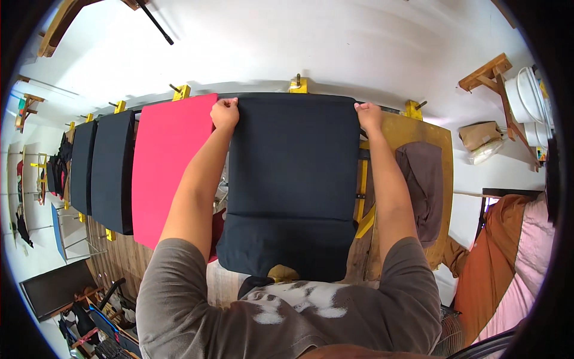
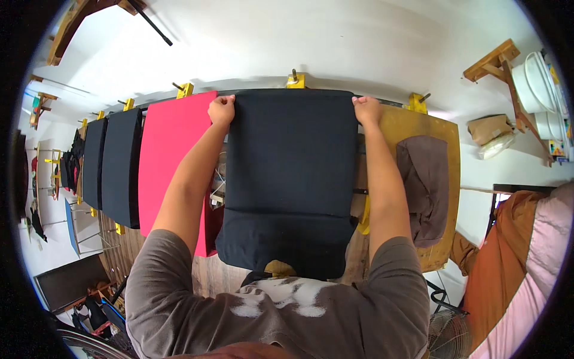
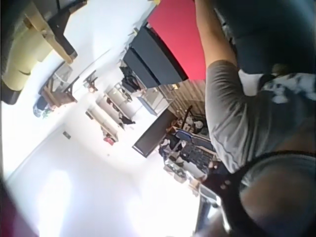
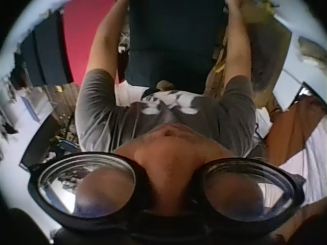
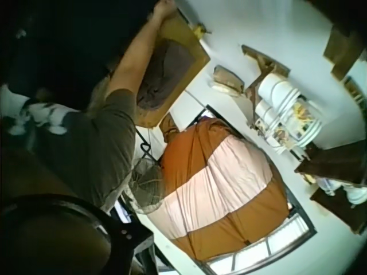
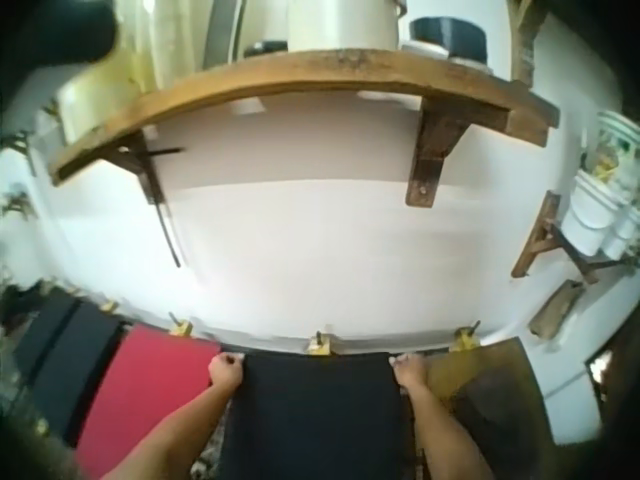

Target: Placing and aligning t-shirts onto screen printing platens.

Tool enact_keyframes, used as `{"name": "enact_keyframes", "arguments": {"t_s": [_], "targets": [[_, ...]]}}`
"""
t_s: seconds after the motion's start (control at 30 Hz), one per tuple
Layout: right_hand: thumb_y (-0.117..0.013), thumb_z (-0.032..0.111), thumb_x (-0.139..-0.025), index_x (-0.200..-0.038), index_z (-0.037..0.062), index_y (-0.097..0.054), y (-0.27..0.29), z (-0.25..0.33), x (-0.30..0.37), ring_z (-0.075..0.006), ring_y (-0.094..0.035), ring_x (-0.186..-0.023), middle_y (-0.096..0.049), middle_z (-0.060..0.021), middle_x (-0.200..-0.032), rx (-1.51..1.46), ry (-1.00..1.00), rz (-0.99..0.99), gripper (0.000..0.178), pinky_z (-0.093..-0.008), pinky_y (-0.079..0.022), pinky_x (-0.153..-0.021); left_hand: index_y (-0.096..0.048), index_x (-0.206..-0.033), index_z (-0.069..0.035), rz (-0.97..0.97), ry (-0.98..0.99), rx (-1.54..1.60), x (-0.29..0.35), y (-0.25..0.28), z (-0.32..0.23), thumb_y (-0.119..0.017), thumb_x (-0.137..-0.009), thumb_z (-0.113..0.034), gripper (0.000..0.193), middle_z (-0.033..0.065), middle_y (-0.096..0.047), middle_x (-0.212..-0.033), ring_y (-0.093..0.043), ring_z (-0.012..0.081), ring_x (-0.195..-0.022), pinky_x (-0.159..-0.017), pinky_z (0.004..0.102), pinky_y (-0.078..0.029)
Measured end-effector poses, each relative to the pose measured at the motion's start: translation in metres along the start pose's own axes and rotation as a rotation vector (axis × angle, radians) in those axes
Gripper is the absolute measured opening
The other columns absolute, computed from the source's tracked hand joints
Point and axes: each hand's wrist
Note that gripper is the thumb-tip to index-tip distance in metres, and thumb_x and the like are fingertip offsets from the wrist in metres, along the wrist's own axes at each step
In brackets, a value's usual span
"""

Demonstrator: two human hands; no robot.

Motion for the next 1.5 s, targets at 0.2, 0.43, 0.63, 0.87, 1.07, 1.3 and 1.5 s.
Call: {"name": "enact_keyframes", "arguments": {"t_s": [0.2,0.43,0.63,0.87,1.07,1.3,1.5], "targets": [[-0.068,0.043,-0.094,-0.124,0.0019,-0.062,-0.012,0.034,0.081,-0.0316,-0.066,-0.103,-0.069,-0.0158,-0.115,-0.269,0.198,-0.277,0.051,-0.0415,-0.050,-0.091,-0.060,-0.132,-0.001,-0.081,-0.150,0.081,0.006,0.004,0.059,-0.059,-0.098,-0.048,0.058,0.0219,-0.065,-0.126,-0.062,0.0375,-0.117,-0.102,0.0449,-0.047],[-0.068,0.031,-0.095,-0.124,0.0034,-0.060,0.069,-0.012,0.312,-0.0304,-0.061,-0.101,-0.065,-0.0145,-0.117,-0.212,0.128,-0.109,0.040,-0.0403,-0.048,-0.093,-0.064,-0.123,0.000,-0.018,-0.278,0.240,0.168,0.093,0.094,-0.068,-0.097,-0.020,0.033,0.0131,-0.066,-0.111,-0.064,0.0231,-0.102,-0.093,0.0340,-0.049],[-0.077,0.024,-0.086,-0.113,0.0058,-0.058,0.102,-0.031,0.452,-0.0352,-0.052,-0.106,-0.055,-0.0155,-0.112,0.074,0.376,-0.112,0.038,-0.0456,-0.043,-0.093,-0.061,-0.088,-0.005,0.106,-0.515,-0.030,0.335,0.202,0.140,-0.077,-0.084,-0.012,0.018,0.0095,-0.061,-0.087,-0.058,0.0268,-0.085,-0.077,0.0387,-0.044],[-0.083,0.034,-0.077,-0.093,0.0111,-0.067,0.110,-0.022,0.517,-0.0295,-0.052,-0.105,-0.059,-0.0056,-0.102,0.036,0.656,0.252,0.032,-0.0425,-0.041,-0.093,-0.066,-0.094,-0.013,0.406,-0.764,-0.050,0.419,0.240,0.152,-0.086,-0.072,-0.042,0.042,0.0047,-0.061,-0.094,-0.056,0.0276,-0.095,-0.085,0.0404,-0.038],[-0.076,0.029,-0.082,-0.094,0.0106,-0.070,0.078,-0.013,0.542,-0.0270,-0.053,-0.103,-0.060,-0.0027,-0.096,0.068,0.826,0.213,0.022,-0.0408,-0.041,-0.088,-0.068,-0.094,-0.012,0.360,-0.928,-0.036,0.431,0.225,0.164,-0.079,-0.081,-0.037,0.030,0.0036,-0.060,-0.094,-0.055,0.0266,-0.097,-0.087,0.0418,-0.038],[-0.072,0.024,-0.085,-0.088,0.0115,-0.069,0.091,-0.011,0.564,-0.0275,-0.054,-0.099,-0.059,-0.0036,-0.094,0.074,0.801,0.116,0.013,-0.0405,-0.042,-0.086,-0.072,-0.091,-0.013,0.316,-0.979,0.022,0.438,0.244,0.187,-0.075,-0.085,-0.026,0.014,0.0022,-0.060,-0.093,-0.055,0.0265,-0.097,-0.085,0.0412,-0.039],[-0.072,0.021,-0.085,-0.089,0.0121,-0.071,0.093,-0.026,0.586,-0.0270,-0.054,-0.099,-0.057,-0.0042,-0.095,0.092,0.753,0.085,0.010,-0.0395,-0.043,-0.086,-0.073,-0.093,-0.013,0.337,-0.983,0.007,0.446,0.254,0.202,-0.074,-0.087,-0.023,0.012,0.0020,-0.060,-0.095,-0.054,0.0270,-0.101,-0.085,0.0412,-0.040]]}}
Point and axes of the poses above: each hand's wrist, its own x-axis away from the middle knuckle, its own y-axis out of the back of the hand, z = x × y
